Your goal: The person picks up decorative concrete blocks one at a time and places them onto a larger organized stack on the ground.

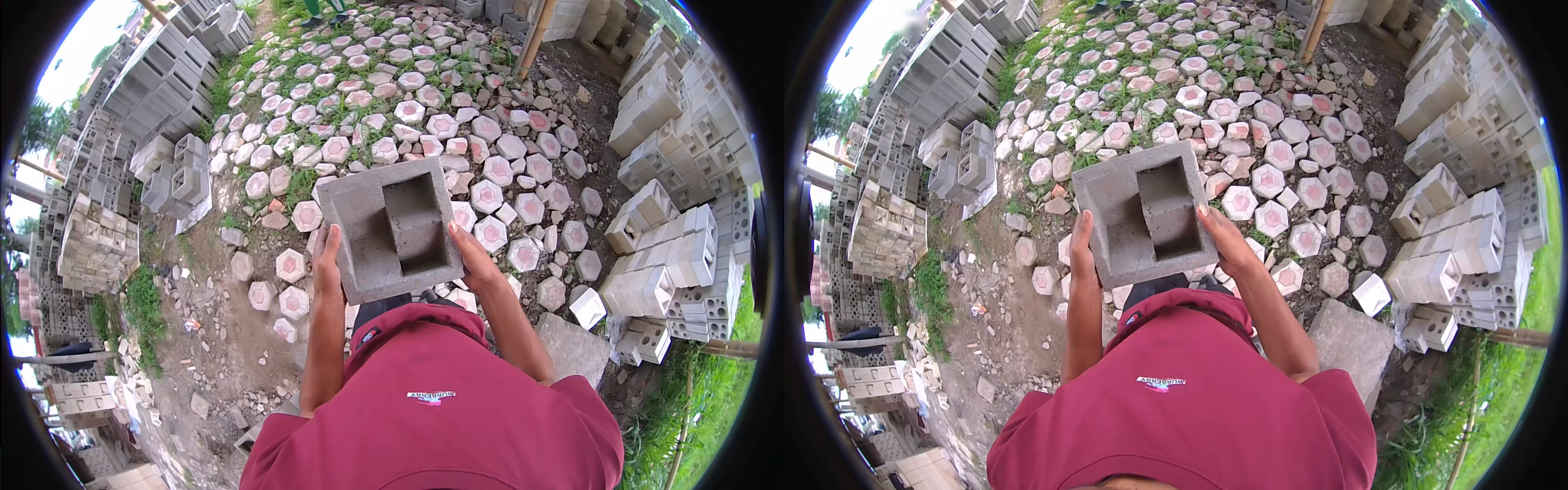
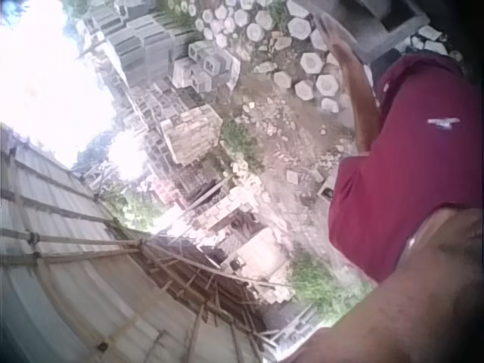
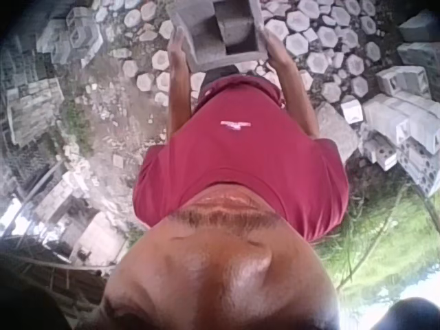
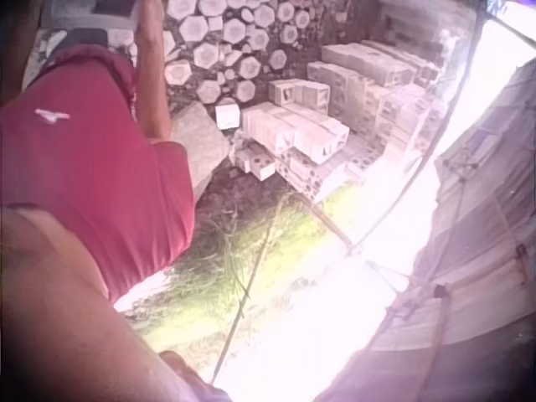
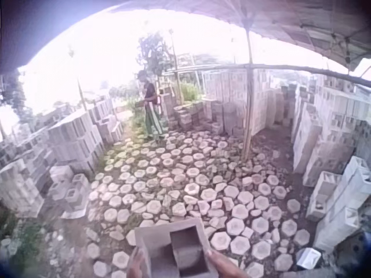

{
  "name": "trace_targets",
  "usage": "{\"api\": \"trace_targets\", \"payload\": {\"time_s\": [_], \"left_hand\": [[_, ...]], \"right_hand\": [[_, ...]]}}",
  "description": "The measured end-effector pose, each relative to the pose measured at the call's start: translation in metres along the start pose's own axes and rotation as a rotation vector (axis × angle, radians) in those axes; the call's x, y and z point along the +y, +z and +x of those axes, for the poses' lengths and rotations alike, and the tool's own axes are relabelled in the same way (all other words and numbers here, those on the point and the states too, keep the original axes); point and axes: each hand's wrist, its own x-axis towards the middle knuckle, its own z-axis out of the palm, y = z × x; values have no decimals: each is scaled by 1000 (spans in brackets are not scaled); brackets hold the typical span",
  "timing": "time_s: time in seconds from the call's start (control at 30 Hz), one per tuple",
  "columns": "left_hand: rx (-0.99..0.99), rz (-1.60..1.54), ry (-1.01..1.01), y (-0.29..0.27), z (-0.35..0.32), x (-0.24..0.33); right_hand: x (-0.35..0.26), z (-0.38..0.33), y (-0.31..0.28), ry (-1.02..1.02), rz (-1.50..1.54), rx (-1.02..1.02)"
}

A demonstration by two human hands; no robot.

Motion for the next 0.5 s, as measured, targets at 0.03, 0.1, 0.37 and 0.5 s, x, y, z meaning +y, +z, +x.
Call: {"api": "trace_targets", "payload": {"time_s": [0.03, 0.1, 0.37, 0.5], "left_hand": [[-21, -18, -9, 12, 10, 2], [-40, 22, -30, 31, 35, 1], [-151, -69, -110, 88, 194, -16], [-241, -122, -220, 126, 289, 10]], "right_hand": [[-8, 5, -2, -7, 8, 54], [-20, 22, -14, -25, -2, 95], [-83, 133, -55, -107, -76, 230], [-155, 201, -36, -131, -22, 260]]}}
